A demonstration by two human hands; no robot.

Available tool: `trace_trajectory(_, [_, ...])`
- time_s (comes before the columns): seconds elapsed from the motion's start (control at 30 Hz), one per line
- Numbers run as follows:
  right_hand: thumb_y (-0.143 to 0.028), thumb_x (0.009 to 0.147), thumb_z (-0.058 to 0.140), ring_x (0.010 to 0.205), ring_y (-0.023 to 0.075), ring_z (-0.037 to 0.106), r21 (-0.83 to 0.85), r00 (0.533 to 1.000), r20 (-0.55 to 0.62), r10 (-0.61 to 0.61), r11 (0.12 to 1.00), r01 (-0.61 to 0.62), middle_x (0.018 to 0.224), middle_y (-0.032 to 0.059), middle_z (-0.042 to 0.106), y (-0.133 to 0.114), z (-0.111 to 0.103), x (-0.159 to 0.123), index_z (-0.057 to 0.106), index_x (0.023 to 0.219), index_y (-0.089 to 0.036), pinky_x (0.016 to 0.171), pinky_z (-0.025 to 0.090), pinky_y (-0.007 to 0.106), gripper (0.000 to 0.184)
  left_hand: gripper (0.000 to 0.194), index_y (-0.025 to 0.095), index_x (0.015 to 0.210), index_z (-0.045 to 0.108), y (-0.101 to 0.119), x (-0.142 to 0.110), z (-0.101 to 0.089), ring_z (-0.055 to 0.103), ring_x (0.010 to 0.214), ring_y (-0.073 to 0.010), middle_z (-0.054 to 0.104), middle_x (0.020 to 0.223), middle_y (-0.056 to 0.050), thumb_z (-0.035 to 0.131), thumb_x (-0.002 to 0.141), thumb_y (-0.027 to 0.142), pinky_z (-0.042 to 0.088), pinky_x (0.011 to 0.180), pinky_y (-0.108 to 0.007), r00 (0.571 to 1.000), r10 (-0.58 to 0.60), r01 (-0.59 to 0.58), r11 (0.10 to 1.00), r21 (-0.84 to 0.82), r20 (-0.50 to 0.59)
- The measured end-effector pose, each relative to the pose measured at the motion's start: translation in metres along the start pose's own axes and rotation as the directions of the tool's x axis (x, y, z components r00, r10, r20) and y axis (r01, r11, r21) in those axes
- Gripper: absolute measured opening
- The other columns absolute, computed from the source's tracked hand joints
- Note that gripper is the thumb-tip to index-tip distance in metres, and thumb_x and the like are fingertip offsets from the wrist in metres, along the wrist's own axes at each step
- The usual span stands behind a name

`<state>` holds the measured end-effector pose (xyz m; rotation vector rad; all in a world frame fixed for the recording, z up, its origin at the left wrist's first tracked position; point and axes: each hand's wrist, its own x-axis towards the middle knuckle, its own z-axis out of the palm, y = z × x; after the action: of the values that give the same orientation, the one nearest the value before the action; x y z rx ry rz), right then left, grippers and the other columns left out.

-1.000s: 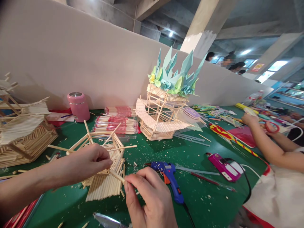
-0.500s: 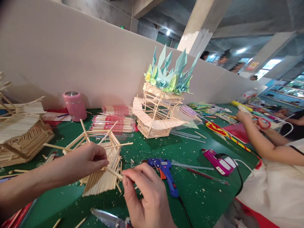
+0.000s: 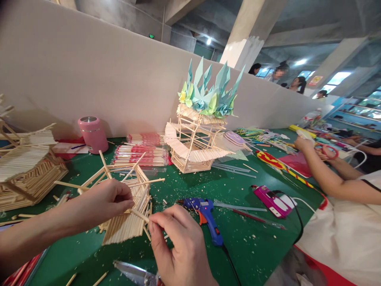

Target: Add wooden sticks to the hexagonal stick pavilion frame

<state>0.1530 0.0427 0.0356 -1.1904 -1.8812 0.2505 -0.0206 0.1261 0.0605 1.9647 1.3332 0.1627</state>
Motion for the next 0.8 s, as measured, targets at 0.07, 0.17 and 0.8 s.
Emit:
trace_trajectory(0.07, [-0.008, 0.082, 0.050, 0.061, 0.0144, 0.058, 0.004, 1.000, -0.010, -0.002, 1.000, 0.002, 0.068, 0.0065, 0.060, 0.000, 0.000, 0.000, 0.066, 0.081, -0.011, 0.052, 0.049, 0.026, 0.017, 0.023, 0.022, 0.046, 0.035, 0.000, 0.000, 0.000, 0.030, 0.050, -0.0122, 0.032, 0.049, 0.007, 0.044, 0.067, 0.020, 0.021, 0.047, -0.027, 1.000, -0.006, 0.006, 1.000, 0.001, -0.004])
trace_trajectory(0.17, [-0.007, 0.082, 0.051, 0.062, 0.0141, 0.058, 0.003, 1.000, -0.005, -0.004, 1.000, 0.004, 0.069, 0.0062, 0.060, 0.001, 0.000, -0.001, 0.066, 0.082, -0.010, 0.053, 0.049, 0.025, 0.015, 0.023, 0.022, 0.046, 0.036, 0.001, 0.001, 0.001, 0.032, 0.050, -0.0121, 0.033, 0.049, 0.007, 0.044, 0.068, 0.020, 0.021, 0.047, -0.027, 1.000, -0.013, 0.013, 1.000, 0.004, -0.015])
trace_trajectory(0.8, [-0.010, 0.080, 0.055, 0.065, 0.0118, 0.060, 0.028, 0.999, -0.014, 0.048, 0.998, -0.047, 0.077, 0.0043, 0.061, 0.007, 0.003, -0.011, 0.064, 0.092, -0.015, 0.055, 0.050, 0.021, 0.016, 0.023, 0.017, 0.072, 0.067, 0.001, -0.010, -0.005, 0.054, 0.067, -0.0146, 0.060, 0.075, -0.002, 0.047, 0.075, 0.007, 0.040, 0.062, -0.026, 0.955, 0.296, -0.294, 0.939, 0.178, 0.017])
